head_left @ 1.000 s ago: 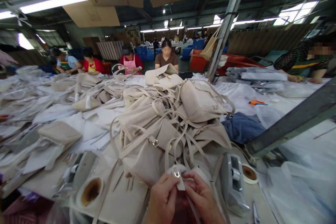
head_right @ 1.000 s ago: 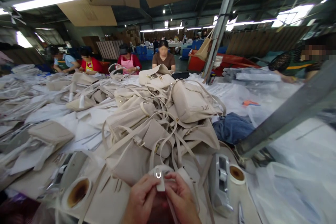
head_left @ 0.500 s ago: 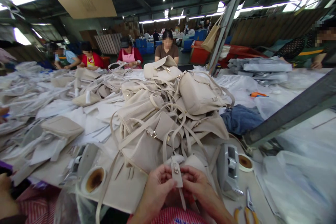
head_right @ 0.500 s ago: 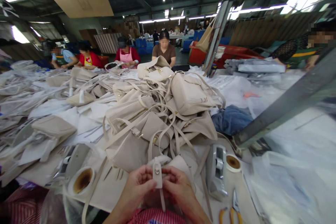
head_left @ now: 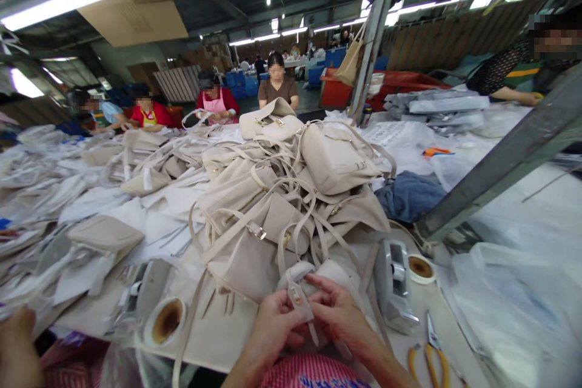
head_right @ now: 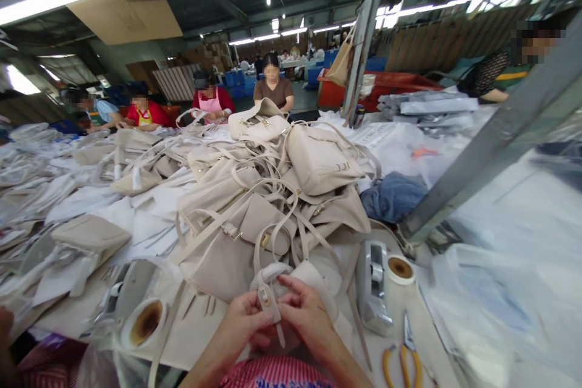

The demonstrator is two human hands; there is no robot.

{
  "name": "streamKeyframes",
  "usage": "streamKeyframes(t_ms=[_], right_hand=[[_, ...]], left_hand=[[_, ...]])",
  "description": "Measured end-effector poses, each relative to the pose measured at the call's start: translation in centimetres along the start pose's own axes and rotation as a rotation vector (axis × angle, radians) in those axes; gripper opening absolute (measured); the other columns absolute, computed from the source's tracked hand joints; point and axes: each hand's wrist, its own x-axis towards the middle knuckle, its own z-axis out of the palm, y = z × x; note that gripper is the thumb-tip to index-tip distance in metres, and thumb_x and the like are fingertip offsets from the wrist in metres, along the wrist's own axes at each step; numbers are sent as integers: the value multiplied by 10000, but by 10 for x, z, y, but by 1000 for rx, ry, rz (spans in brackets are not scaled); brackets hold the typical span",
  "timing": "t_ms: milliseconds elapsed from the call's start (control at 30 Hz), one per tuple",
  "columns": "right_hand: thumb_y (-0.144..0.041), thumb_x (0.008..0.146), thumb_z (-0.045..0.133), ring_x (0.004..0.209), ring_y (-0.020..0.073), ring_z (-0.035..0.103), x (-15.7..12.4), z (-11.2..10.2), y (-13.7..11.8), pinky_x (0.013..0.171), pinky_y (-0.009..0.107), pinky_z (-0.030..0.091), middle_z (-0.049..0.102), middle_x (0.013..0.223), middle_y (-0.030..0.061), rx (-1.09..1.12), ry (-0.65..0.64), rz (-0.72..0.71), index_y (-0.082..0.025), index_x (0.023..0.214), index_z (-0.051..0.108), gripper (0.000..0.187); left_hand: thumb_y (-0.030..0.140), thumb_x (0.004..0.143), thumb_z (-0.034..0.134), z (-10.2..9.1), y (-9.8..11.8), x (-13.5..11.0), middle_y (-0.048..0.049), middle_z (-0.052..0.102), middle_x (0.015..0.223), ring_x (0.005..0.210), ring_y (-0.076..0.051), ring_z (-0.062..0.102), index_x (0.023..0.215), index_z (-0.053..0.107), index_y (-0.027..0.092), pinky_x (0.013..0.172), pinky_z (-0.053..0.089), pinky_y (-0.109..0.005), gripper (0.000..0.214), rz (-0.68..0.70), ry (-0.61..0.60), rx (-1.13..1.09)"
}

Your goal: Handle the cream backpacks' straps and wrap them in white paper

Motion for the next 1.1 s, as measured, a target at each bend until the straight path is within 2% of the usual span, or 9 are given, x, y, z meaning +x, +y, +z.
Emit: streamKeyframes(t_ms=[167,233,333,433,533,633,833,933,1100], right_hand=[[-423,541,891,595,167,634,3,0,2,593,281,460,709,684,-3,8,-25,-46,-149,1205,614,770],[-345,558,883,594,135,607,0,0,-1,588,250,434,690,678,-22,38,-43,-36,-154,1192,619,713],[-217,560,839,524,75,512,-5,1,-6,500,192,328,659,667,-49,130,-68,66,-167,1203,601,687],[-164,547,793,463,39,416,-9,2,-10,446,173,232,643,668,-56,230,-92,154,-178,1207,580,693],[-148,537,787,491,46,452,-12,0,-12,465,170,278,635,676,-59,253,-91,139,-190,1167,581,664],[-194,576,806,568,67,519,-13,-4,-11,533,186,365,630,712,-61,203,-87,59,-199,1161,571,630],[-239,559,846,594,88,521,-9,-9,-7,581,217,404,601,695,-72,18,-118,-31,-200,1324,484,847],[-202,588,784,614,96,538,-7,-8,-5,582,226,403,596,734,-63,-85,-138,-56,-189,1410,419,900],[-164,595,668,608,98,542,-7,-1,-1,554,225,396,598,773,-44,-223,-149,-96,-137,1477,325,946]], left_hand=[[242,506,796,6,-8,8,7,671,612,555,-136,593,772,642,143,524,431,-227,323,105,-19,-101],[192,515,765,8,-7,8,-2,684,652,624,-157,623,811,659,139,577,462,-239,319,116,-48,-134],[161,526,731,12,-4,5,-30,707,729,712,-197,657,873,668,134,656,506,-280,353,94,-89,-167],[155,540,714,15,-2,4,-40,715,756,708,-196,654,905,665,136,655,505,-286,369,79,-116,-189],[150,520,686,13,-2,7,-31,709,721,649,-173,625,888,667,130,611,478,-267,369,81,-83,-209],[148,491,683,10,-2,11,-27,698,688,632,-164,606,840,673,116,606,460,-260,351,81,-47,-200],[127,463,706,6,-8,16,-22,695,669,615,-145,589,773,666,116,593,419,-241,313,68,-75,-198],[105,465,677,7,-11,16,-22,705,693,633,-149,600,819,673,119,596,427,-239,354,61,-91,-218],[102,510,691,10,-9,11,-55,729,805,783,-206,662,903,672,117,723,493,-288,394,64,-168,-246]])
